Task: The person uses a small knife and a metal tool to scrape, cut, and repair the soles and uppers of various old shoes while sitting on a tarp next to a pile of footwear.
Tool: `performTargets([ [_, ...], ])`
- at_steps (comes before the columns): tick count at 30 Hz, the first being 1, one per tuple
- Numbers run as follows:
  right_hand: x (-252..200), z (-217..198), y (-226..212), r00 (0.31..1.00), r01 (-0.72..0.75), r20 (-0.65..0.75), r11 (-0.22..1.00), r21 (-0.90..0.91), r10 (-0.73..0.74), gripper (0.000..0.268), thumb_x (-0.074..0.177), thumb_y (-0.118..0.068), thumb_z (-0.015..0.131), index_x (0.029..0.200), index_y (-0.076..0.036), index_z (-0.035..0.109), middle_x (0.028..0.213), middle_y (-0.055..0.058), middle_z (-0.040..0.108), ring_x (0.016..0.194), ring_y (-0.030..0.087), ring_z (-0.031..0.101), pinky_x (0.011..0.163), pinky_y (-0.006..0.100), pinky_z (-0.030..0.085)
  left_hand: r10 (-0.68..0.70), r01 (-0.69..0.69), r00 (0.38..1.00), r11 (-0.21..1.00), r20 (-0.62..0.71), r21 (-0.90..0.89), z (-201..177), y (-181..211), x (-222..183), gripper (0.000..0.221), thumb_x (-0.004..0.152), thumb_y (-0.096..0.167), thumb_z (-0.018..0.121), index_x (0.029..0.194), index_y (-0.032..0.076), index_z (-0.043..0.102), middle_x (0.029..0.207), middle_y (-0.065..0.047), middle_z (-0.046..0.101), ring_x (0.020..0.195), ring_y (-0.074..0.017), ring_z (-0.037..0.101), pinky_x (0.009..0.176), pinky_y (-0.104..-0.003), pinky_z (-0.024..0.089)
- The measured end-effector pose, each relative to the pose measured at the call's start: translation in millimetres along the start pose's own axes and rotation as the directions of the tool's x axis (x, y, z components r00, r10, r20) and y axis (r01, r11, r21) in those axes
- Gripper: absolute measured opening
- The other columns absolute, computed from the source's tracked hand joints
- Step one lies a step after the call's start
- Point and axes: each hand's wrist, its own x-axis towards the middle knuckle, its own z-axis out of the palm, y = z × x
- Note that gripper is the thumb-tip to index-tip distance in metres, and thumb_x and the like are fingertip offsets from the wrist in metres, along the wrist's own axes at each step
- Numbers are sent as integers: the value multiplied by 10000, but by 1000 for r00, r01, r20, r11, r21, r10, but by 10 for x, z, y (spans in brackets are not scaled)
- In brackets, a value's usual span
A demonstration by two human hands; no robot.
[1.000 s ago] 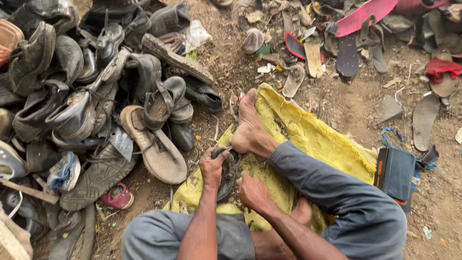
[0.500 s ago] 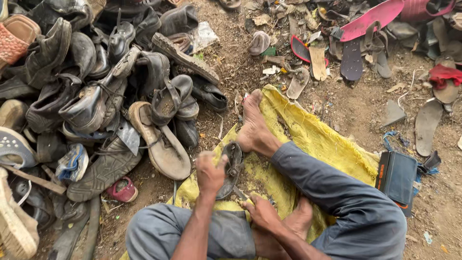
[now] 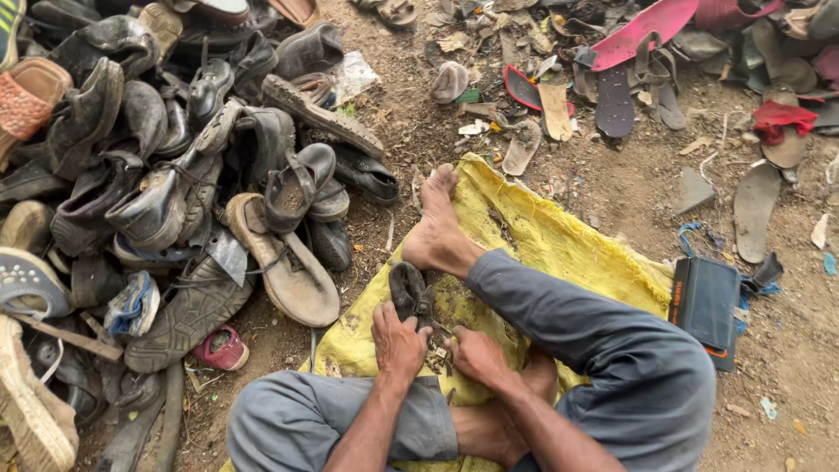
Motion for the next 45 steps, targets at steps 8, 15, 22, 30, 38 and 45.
performTargets([
  [8, 364, 48, 390, 976, 211, -44, 976, -60, -214, 319, 1012, -330, 565, 945, -22, 618, 772, 290, 648, 769, 497, 633, 675, 583, 469, 199, -200, 962, 980, -186, 18, 24, 121, 40, 310, 766, 229, 777, 943, 19, 634, 1324, -228, 421, 1332, -420, 339, 1062, -561, 295],
  [15, 921, 137, 526, 926, 359, -44, 909, -211, -375, 222, 911, -183, 544, 943, 34, 573, 706, 297, 622, 693, 490, 627, 626, 567, 483, 255, -255, 967, 967, -27, -20, 2, 83, 223, 82, 842, 205, 697, 827, 127, 680, 830, -30, 667, 876, -233, 568, 913, -429, 357],
  [22, 468, -197, 29, 980, 195, 7, 966, -167, -197, 389, 1045, -370, 444, 1039, -3, 572, 730, 287, 652, 746, 510, 644, 678, 592, 492, 283, -342, 899, 931, -335, -130, 29, 30, 199, 89, 826, 172, 718, 785, 93, 716, 772, -42, 656, 859, -254, 568, 900, -458, 339],
  [30, 23, 121, 332, 990, 123, 64, 992, 12, -123, 424, 985, -410, 512, 962, -18, 671, 903, 302, 683, 896, 482, 652, 801, 556, 494, 315, -406, 871, 894, -377, -190, 102, -30, 170, 163, 808, 179, 743, 705, 69, 679, 806, -92, 644, 888, -294, 574, 902, -448, 351],
  [38, -467, 393, 531, 991, 78, 108, 995, 59, -84, 410, 993, -409, 506, 989, -33, 668, 890, 265, 683, 891, 467, 647, 792, 549, 480, 258, -347, 916, 894, -306, -283, 110, 35, 61, 127, 797, 162, 772, 728, 73, 713, 785, -62, 656, 823, -266, 581, 855, -429, 375],
  [45, -75, 194, 311, 998, -61, 4, 998, -15, 61, 421, 1007, -408, 535, 989, -9, 670, 938, 284, 673, 933, 479, 657, 811, 560, 487, 179, -302, 940, 834, -292, -461, 273, 210, 114, 104, 805, 156, 789, 807, 71, 728, 825, -84, 667, 841, -293, 597, 857, -446, 366],
])
